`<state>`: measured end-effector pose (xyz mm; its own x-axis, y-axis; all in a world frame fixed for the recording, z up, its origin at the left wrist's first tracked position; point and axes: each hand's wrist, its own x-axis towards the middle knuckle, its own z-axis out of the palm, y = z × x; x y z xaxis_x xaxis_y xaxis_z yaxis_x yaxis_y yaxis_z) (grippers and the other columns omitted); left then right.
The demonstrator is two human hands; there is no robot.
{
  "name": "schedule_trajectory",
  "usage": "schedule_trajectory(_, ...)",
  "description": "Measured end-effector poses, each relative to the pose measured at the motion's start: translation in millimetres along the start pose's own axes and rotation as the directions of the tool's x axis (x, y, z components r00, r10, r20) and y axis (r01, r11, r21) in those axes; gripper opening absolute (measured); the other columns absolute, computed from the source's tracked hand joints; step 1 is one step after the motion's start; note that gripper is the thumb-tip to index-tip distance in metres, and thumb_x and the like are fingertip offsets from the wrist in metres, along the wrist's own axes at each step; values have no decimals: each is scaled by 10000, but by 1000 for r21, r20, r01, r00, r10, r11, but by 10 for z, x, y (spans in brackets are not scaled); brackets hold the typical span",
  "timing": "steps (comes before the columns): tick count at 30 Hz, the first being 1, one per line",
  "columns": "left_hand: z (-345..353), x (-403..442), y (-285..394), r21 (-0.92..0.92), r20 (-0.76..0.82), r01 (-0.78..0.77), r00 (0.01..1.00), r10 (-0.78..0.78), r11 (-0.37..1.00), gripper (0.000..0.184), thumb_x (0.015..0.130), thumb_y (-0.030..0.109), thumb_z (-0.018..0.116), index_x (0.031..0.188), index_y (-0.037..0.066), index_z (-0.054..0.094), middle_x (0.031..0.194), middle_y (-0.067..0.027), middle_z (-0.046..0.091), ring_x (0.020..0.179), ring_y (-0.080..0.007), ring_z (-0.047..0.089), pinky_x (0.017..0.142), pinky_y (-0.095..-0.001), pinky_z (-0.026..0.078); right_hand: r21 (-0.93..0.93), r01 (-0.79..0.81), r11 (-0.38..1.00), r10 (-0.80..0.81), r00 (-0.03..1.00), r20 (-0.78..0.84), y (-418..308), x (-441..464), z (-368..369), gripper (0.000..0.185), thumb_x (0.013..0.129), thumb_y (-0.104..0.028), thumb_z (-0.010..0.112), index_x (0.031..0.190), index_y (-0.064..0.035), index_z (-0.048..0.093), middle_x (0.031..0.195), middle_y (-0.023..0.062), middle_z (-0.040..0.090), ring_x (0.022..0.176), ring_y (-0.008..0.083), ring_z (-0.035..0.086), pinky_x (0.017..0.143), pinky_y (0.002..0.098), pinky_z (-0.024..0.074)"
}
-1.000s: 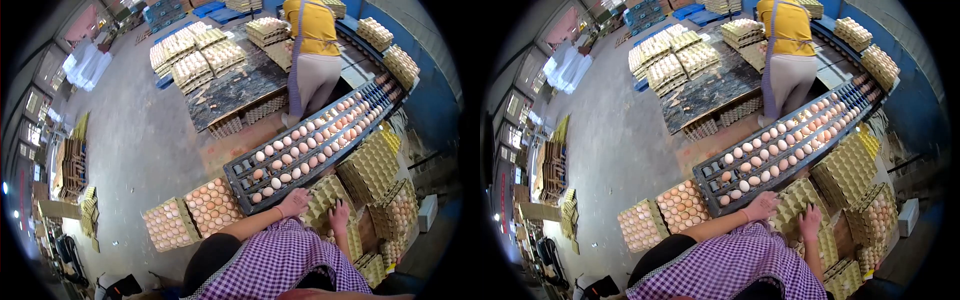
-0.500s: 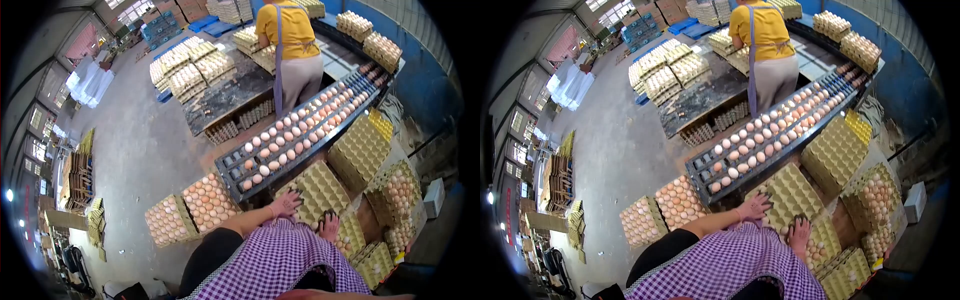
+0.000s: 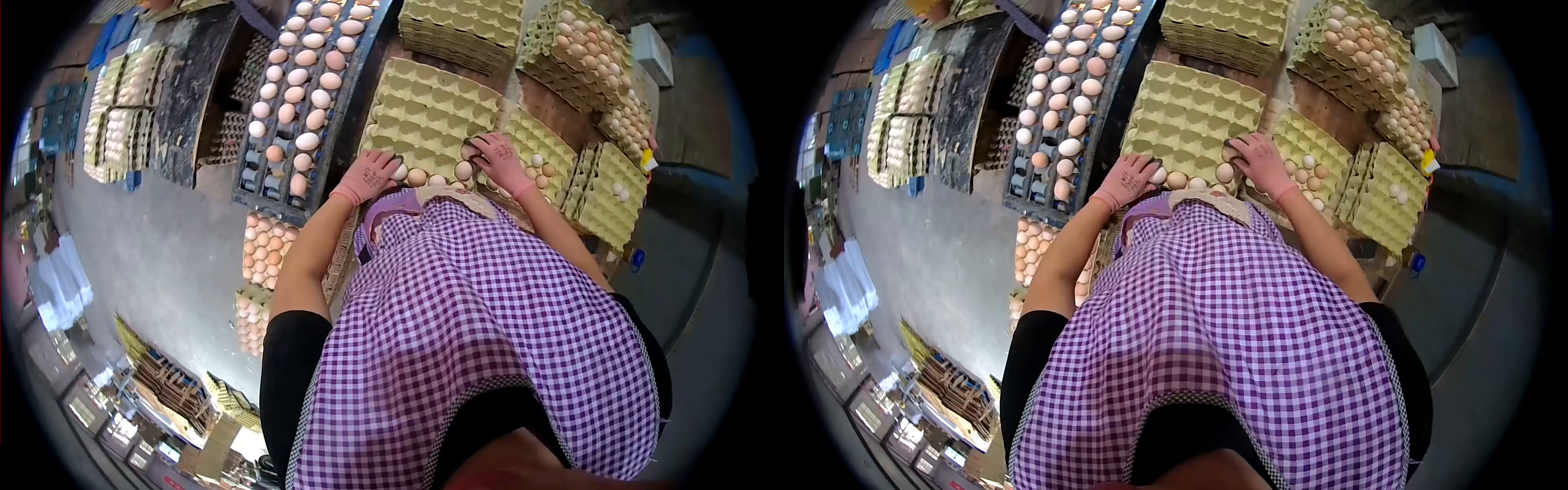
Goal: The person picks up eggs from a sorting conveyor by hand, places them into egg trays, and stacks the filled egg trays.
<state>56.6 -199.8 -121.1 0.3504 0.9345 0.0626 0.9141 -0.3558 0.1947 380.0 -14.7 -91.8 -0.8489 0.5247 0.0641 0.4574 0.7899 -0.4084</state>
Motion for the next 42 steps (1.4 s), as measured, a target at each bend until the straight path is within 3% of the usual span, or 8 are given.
schedule_trajectory(5, -120, 240, -199, -96, 157, -89, 982, 103, 991, 573, 707, 419, 817, 1145, 119, 601, 1087, -82, 581, 1050, -273, 593, 901, -391, 483, 474, -276, 836, 331, 943, -35, -201, 87, -10, 377, 911, -162, 654, 1269, -48, 617, 1211, 98, 636, 1124, 260, 608, 984, 385, 490)
schedule_trajectory(8, -203, 321, -269, -247, 148, -86, 981, 125, 965, 541, 704, 399, 826, 1096, 98, 605, 1034, -95, 575, 997, -293, 615, 859, -390, 512, 938, -185, -292, 532, 784, 320, -553, 164, -336, 295, 987, -171, 595, 1230, -3, 612, 1184, 69, 623, 1082, 166, 623, 930, 315, 541)
schedule_trajectory(13, -289, 247, -241, -655, -81, 253, 913, -399, 712, 484, 846, 257, 727, 1274, 85, 582, 1155, -143, 604, 987, -286, 650, 863, -371, 543, 312, -447, 838, 435, 894, 111, -423, 169, -159, 425, 858, -301, 723, 1198, -79, 597, 1118, 147, 596, 946, 307, 643, 820, 387, 527)
schedule_trajectory(15, -185, 167, -229, -739, 476, 32, 732, -487, -673, 470, 903, 204, 662, 1341, 88, 534, 1159, -133, 617, 930, -250, 662, 795, -367, 571, 75, -427, 901, 404, 889, 214, -497, 113, 18, 433, 840, -310, 734, 1191, -93, 605, 1125, 158, 593, 962, 330, 638, 834, 404, 525)
schedule_trajectory(18, -434, 233, -15, -500, 360, -226, 824, -438, -836, 463, 926, 152, 639, 1367, 82, 515, 1104, -106, 641, 826, -191, 657, 691, -359, 588, -196, -347, 917, 397, 838, 374, -439, 77, 70, 496, 813, -328, 749, 1243, -130, 602, 1206, 174, 587, 1070, 358, 632, 899, 418, 522)
schedule_trajectory(25, -361, 495, 342, -266, 230, 319, 938, -261, 910, 365, 848, 271, 713, 1137, 49, 687, 1127, -201, 678, 971, -262, 696, 837, -331, 558, 856, -484, 181, 500, 795, 344, -446, -118, -123, 776, 805, -288, 755, 1457, -4, 445, 1406, 132, 569, 1274, 199, 546, 1096, 357, 407)
schedule_trajectory(28, -105, 608, 437, 19, 189, 314, 931, -312, 949, 165, 816, 129, 585, 889, 55, 712, 933, -145, 681, 816, -262, 696, 679, -395, 553, 253, -339, 906, 272, 925, 266, -403, 77, 340, 675, 840, -325, 740, 1432, -107, 500, 1505, 246, 445, 1291, 376, 549, 1083, 430, 433)
schedule_trajectory(42, -224, 130, 343, -580, 74, 501, 817, -571, 642, 546, 811, 539, 666, 1253, 218, 670, 1314, -151, 642, 1336, -327, 521, 1042, -387, 474, 88, -89, 992, 52, 932, 359, -484, 668, 140, 411, 772, -297, 803, 1121, -117, 680, 1161, 189, 598, 1053, 378, 623, 845, 437, 530)
